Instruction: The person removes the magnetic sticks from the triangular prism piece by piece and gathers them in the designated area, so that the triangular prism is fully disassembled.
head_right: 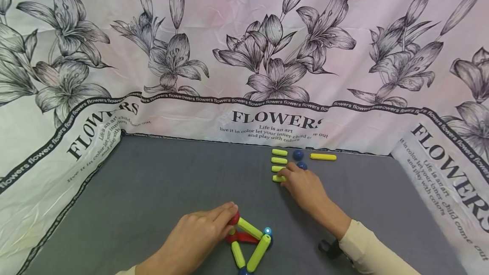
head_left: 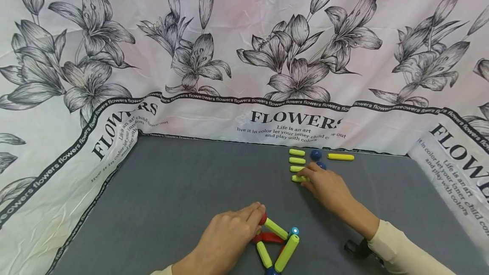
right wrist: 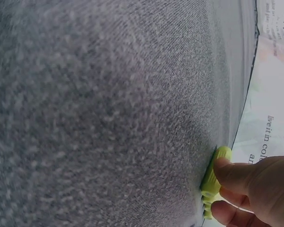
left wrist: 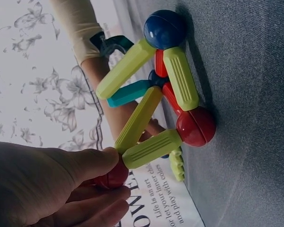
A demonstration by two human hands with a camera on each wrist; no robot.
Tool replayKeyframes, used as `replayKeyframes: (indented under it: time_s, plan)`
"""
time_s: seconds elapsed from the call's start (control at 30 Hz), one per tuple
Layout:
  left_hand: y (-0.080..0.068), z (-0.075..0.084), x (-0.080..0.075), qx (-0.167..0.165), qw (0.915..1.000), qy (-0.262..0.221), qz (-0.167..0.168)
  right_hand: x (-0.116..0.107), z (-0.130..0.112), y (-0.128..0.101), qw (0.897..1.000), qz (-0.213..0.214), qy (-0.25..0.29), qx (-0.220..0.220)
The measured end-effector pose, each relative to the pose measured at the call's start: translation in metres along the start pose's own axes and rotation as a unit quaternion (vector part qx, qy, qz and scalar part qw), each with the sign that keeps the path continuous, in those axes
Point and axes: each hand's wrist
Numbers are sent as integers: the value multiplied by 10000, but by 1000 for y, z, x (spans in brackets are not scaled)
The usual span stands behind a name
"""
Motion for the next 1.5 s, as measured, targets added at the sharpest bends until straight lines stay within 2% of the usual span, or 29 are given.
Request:
replayKeyframes:
  time_s: [0.3,0.47,0.6,0.77,0.87,0.97,1.23,1.5]
  plan:
    - [-1,-1,1,-3,10000,0,-46,0,-6,2,9999,74,15,-74]
    - [0,-1,1,-25,10000,-30,-25,-22,-24,-6,9968,-126,624,-486]
    - [-1,0,0,27,10000,-11,41,-43,-41,-23,9829,-763,1451,-840]
    - [-1,0,2,93,9997,8,214,-54,-52,-46,9544,-1518,2399,-927]
    - [-2,0,2,95,9996,27,276,-50,-56,-57,9434,-1705,2686,-932]
    - [-3,0,3,87,9995,35,288,-43,-60,-65,9391,-1705,2842,-907]
    - [-3,0,5,122,9992,44,374,-30,-70,-72,9494,-1235,2735,-928]
    - [-4,-1,5,126,9992,75,384,-26,-78,-71,9612,-1244,2380,-623]
Point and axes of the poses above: each hand's wrist, its own y-axis towards the middle knuckle, its own x-axis out of the palm, z = x × y, and after that the axes turned 4 degrees about -x, right-handed
